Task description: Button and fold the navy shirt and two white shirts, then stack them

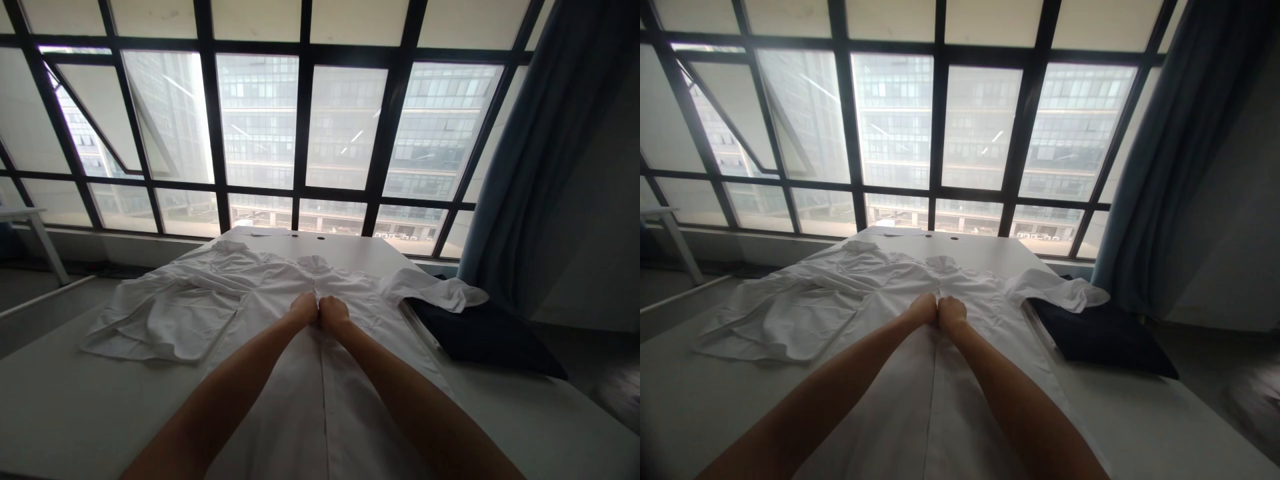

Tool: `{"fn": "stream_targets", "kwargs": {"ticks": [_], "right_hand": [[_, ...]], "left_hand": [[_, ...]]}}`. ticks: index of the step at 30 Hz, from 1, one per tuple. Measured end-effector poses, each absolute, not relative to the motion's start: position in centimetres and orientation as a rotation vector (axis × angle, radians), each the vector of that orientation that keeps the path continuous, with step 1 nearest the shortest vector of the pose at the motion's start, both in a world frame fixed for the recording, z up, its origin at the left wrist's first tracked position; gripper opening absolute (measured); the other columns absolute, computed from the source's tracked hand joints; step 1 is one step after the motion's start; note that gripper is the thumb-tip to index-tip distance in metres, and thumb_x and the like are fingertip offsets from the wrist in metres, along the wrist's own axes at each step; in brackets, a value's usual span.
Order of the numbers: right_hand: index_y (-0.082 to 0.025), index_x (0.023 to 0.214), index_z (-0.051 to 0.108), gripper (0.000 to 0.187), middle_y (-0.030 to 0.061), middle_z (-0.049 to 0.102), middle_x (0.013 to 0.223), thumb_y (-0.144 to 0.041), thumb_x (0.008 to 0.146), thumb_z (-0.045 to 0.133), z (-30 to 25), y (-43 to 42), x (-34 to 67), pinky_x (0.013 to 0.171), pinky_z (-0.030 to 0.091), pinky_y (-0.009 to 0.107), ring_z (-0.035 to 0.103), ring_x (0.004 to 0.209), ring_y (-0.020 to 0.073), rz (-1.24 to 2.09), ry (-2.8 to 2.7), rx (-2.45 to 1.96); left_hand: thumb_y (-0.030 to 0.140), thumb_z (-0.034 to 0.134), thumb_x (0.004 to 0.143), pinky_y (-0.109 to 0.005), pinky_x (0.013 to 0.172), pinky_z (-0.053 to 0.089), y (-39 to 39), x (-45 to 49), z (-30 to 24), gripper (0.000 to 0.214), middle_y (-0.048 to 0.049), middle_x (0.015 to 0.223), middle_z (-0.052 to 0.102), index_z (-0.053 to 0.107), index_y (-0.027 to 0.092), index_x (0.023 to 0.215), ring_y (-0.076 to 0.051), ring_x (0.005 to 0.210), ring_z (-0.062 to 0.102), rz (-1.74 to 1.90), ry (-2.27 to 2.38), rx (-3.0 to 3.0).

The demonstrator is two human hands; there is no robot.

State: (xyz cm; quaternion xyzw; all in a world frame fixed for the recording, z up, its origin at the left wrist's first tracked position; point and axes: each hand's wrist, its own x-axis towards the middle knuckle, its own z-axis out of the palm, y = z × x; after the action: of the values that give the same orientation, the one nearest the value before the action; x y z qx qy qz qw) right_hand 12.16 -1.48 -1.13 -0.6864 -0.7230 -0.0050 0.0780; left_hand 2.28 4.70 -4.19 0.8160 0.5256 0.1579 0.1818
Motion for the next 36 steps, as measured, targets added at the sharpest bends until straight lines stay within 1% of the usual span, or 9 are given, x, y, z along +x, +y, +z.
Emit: {"fn": "stream_targets", "kwargs": {"ticks": [4,6,9,11,14,17,21,29,36], "right_hand": [[-0.009,0.088,0.074,0.018,0.0205,0.074,0.094,-0.020,0.077,0.065,-1.4,-0.5,13.6,0.075,0.053,0.028,0.070,0.093,0.0290,0.066,-2.074,-2.018],[-0.011,0.071,0.072,0.013,0.0158,0.074,0.076,-0.022,0.073,0.065,-1.9,0.3,14.5,0.067,0.052,0.024,0.072,0.081,0.0254,0.336,-1.932,-1.935],[-0.015,0.054,0.063,0.020,0.0077,0.067,0.054,-0.021,0.073,0.059,-2.8,1.3,15.2,0.053,0.049,0.021,0.068,0.058,0.0190,0.721,-1.719,-1.777],[-0.016,0.055,0.061,0.021,0.0044,0.066,0.052,-0.020,0.074,0.054,-3.5,1.7,15.3,0.048,0.048,0.020,0.065,0.051,0.0159,0.806,-1.685,-1.722],[-0.016,0.059,0.061,0.021,0.0021,0.066,0.055,-0.019,0.076,0.049,-4.3,1.6,15.3,0.047,0.048,0.019,0.063,0.050,0.0132,0.879,-1.650,-1.621],[-0.016,0.064,0.062,0.019,-0.0004,0.065,0.055,-0.019,0.078,0.049,-4.9,1.3,15.4,0.047,0.048,0.019,0.061,0.049,0.0122,0.954,-1.590,-1.510],[-0.017,0.067,0.061,0.010,-0.0033,0.061,0.050,-0.017,0.076,0.055,-5.2,1.1,15.7,0.044,0.045,0.018,0.057,0.045,0.0113,1.115,-1.446,-1.378],[-0.016,0.070,0.062,0.011,-0.0033,0.061,0.050,-0.018,0.079,0.057,-5.0,0.4,15.5,0.043,0.042,0.017,0.056,0.045,0.0102,1.070,-1.439,-1.373],[-0.015,0.072,0.063,0.008,-0.0005,0.066,0.058,-0.018,0.078,0.059,-4.3,-0.2,15.7,0.049,0.049,0.019,0.060,0.050,0.0107,1.205,-1.395,-1.301]], "left_hand": [[0.018,0.068,0.072,-0.029,0.087,0.047,4.5,2.4,-4.0,0.008,-0.0118,0.081,0.067,0.071,0.013,0.078,-0.027,0.098,0.063,0.437,1.507,2.273],[0.016,0.066,0.072,-0.028,0.086,0.047,4.4,2.4,-3.9,0.005,-0.0103,0.077,0.067,0.071,0.015,0.073,-0.027,0.098,0.063,0.427,1.492,2.243],[0.014,0.065,0.070,-0.025,0.075,0.047,4.4,2.1,-3.6,0.007,-0.0065,0.066,0.062,0.067,0.016,0.063,-0.024,0.086,0.063,0.404,1.473,2.154],[0.015,0.064,0.070,-0.024,0.062,0.045,4.3,1.8,-3.3,0.014,-0.0037,0.055,0.056,0.062,0.016,0.057,-0.021,0.070,0.061,0.387,1.467,2.065],[0.021,0.061,0.076,-0.024,0.046,0.036,3.8,1.2,-3.0,0.025,0.0010,0.045,0.044,0.053,0.016,0.052,-0.015,0.047,0.049,0.374,1.441,1.898],[0.030,0.055,0.084,-0.023,0.039,0.028,3.2,0.7,-2.9,0.036,0.0044,0.044,0.038,0.043,0.018,0.052,-0.009,0.037,0.036,0.399,1.377,1.738],[0.035,0.051,0.089,-0.021,0.039,0.023,2.5,0.3,-3.4,0.037,0.0070,0.047,0.036,0.040,0.019,0.058,-0.006,0.036,0.031,0.493,1.278,1.617],[0.031,0.052,0.090,-0.021,0.040,0.021,2.4,0.6,-4.5,0.034,0.0071,0.047,0.037,0.044,0.018,0.059,-0.006,0.038,0.031,0.671,1.238,1.564],[0.024,0.052,0.087,-0.021,0.043,0.020,2.4,1.1,-4.9,0.034,0.0066,0.043,0.035,0.049,0.016,0.054,-0.006,0.041,0.031,0.752,1.321,1.630]]}}
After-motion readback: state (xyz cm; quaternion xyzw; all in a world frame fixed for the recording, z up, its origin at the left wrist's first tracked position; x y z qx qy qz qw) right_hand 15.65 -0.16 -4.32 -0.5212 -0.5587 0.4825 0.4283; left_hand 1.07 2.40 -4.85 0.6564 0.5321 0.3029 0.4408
